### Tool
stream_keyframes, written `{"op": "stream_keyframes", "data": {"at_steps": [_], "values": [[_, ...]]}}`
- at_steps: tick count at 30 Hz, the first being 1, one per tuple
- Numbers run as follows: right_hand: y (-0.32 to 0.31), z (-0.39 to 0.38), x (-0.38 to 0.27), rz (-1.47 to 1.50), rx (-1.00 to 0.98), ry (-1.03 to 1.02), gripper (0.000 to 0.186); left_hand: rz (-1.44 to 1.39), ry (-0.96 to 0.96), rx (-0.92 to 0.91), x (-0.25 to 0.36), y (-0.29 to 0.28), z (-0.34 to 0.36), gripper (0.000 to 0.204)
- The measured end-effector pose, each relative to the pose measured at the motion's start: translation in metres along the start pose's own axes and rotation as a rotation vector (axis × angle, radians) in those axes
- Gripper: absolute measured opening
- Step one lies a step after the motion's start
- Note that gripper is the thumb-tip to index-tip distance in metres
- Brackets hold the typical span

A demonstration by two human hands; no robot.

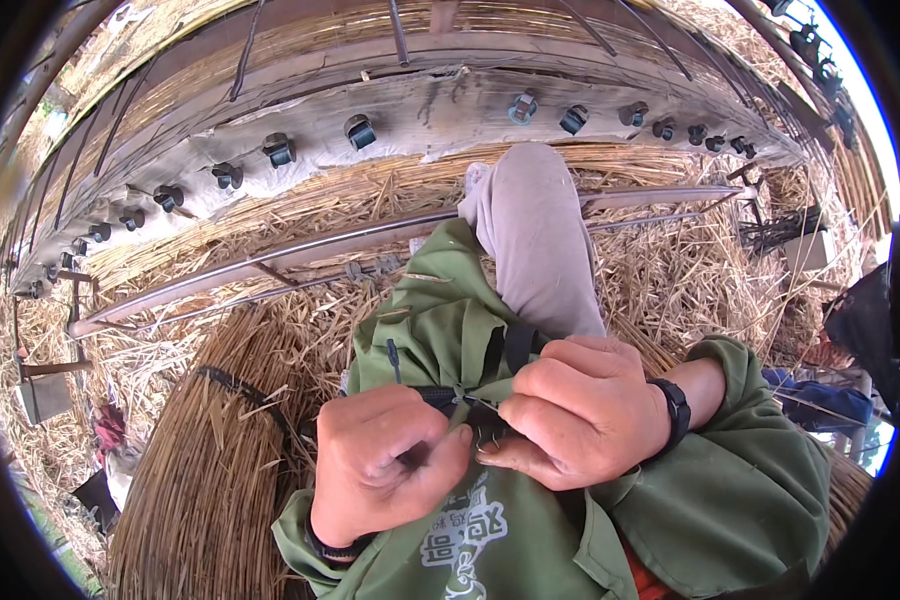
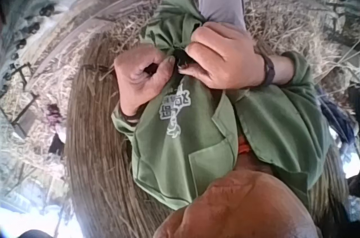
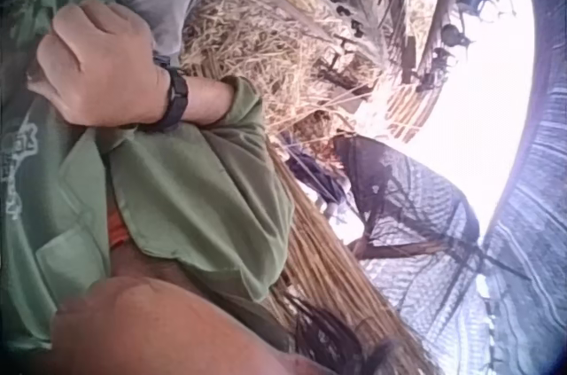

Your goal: Manually weaving straw into a mat using a traditional loom.

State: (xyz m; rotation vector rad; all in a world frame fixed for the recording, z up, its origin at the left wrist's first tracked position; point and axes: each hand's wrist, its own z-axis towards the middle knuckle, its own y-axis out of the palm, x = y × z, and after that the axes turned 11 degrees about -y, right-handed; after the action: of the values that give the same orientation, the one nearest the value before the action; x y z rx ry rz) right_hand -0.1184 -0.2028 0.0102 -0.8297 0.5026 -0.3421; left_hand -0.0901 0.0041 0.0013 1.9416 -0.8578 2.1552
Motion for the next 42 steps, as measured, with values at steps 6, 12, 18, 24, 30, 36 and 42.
{"op": "stream_keyframes", "data": {"at_steps": [6, 12, 18, 24, 30, 36, 42], "values": [[-0.02, -0.009, 0.028, 0.56, -0.199, 0.202, 0.055, -0.042, -0.106, -0.138, -0.015, -0.023, -0.02, 0.019], [-0.017, -0.023, 0.067, 0.485, -0.059, 0.39, 0.034, -0.359, -0.291, 0.109, -0.023, -0.027, -0.041, 0.038], [0.012, -0.018, 0.096, 0.507, -0.039, 0.502, 0.021, 0.128, -0.125, -0.49, -0.043, -0.019, -0.046, 0.033], [0.044, -0.014, 0.156, 0.412, -0.155, 0.548, 0.02, -0.958, -0.442, 0.469, -0.138, -0.068, -0.131, 0.026], [0.031, 0.008, 0.208, 0.273, -0.354, 0.244, 0.02, -1.286, -0.718, 1.519, -0.269, -0.092, -0.277, 0.016], [0.007, -0.011, 0.268, 0.599, -0.494, 0.444, 0.041, -0.877, -0.57, 2.117, -0.273, -0.114, -0.388, 0.081], [0.014, -0.063, 0.29, 0.657, -0.208, 0.658, 0.038, -0.38, -0.446, 2.414, -0.243, -0.202, -0.454, 0.065]]}}
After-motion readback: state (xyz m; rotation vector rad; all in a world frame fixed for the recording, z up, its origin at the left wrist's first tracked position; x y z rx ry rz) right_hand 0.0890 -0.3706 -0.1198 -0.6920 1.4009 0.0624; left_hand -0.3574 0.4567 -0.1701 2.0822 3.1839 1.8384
